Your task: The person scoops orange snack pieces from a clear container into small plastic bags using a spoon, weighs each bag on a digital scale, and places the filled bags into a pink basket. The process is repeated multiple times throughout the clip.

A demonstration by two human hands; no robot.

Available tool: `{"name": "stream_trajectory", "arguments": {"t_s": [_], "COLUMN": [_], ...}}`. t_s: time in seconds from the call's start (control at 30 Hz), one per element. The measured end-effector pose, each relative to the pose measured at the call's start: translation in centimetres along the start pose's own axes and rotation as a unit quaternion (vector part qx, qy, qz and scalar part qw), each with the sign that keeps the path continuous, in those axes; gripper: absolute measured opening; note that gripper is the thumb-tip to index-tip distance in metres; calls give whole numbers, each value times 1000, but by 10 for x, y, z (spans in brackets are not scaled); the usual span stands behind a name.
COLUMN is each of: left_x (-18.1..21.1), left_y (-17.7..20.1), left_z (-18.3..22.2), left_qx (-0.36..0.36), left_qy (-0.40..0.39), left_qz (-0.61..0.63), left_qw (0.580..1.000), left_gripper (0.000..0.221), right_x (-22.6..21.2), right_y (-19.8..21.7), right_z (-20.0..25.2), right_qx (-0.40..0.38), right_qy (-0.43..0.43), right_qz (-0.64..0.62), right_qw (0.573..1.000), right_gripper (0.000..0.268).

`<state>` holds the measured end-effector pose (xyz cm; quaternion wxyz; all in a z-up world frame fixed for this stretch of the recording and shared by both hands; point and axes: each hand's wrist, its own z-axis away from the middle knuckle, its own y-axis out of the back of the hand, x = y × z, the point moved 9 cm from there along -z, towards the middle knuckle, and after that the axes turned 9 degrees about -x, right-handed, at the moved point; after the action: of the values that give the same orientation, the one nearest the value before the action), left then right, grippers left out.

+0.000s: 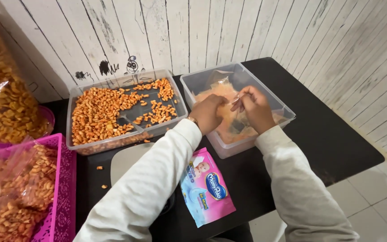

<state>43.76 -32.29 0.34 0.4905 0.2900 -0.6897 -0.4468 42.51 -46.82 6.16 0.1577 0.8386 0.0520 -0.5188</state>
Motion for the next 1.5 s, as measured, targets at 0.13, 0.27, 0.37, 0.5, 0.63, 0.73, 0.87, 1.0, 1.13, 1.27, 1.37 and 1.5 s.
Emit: {"name": "stream_trajectory", "arguments": {"t_s": [0.13,0.27,0.37,0.5,0.63,0.73,0.87,1.0,1.13,1.27,1.37,1.5], "left_x": [13,4,33,61,46,23,-41,-63,-125,-123,-170,-193], "left_y": [9,1,28,74,105,119,119,150,148,165,147,142], "left_z": [8,3,28,64,83,92,98,148,173,215,217,227], "left_qx": [-4,-15,-30,20,104,203,167,157,169,157,151,201], "left_qy": [-4,6,-1,7,-62,-143,-71,-52,33,63,77,67], "left_qz": [4,2,-21,-35,19,6,-87,-140,-166,-128,-158,-150], "left_qw": [1000,1000,999,999,993,969,979,976,971,977,973,966], "left_gripper": [63,68,79,98,99,100,51,15,16,18,18,12], "right_x": [-15,-8,-27,-56,-85,-112,-105,-80,-83,-79,-80,-78], "right_y": [6,27,31,11,-27,-73,-125,-166,-212,-251,-276,-290], "right_z": [5,4,8,8,4,5,-1,-20,-18,-17,-19,-19], "right_qx": [26,81,106,70,22,-68,-128,-126,-179,-188,-194,-181], "right_qy": [25,76,117,139,165,262,282,246,280,305,321,339], "right_qz": [-13,-46,-57,-41,32,140,161,169,152,164,173,118], "right_qw": [999,993,986,987,986,952,937,946,931,919,911,916], "right_gripper": [13,11,10,10,9,12,10,34,19,14,14,21]}}
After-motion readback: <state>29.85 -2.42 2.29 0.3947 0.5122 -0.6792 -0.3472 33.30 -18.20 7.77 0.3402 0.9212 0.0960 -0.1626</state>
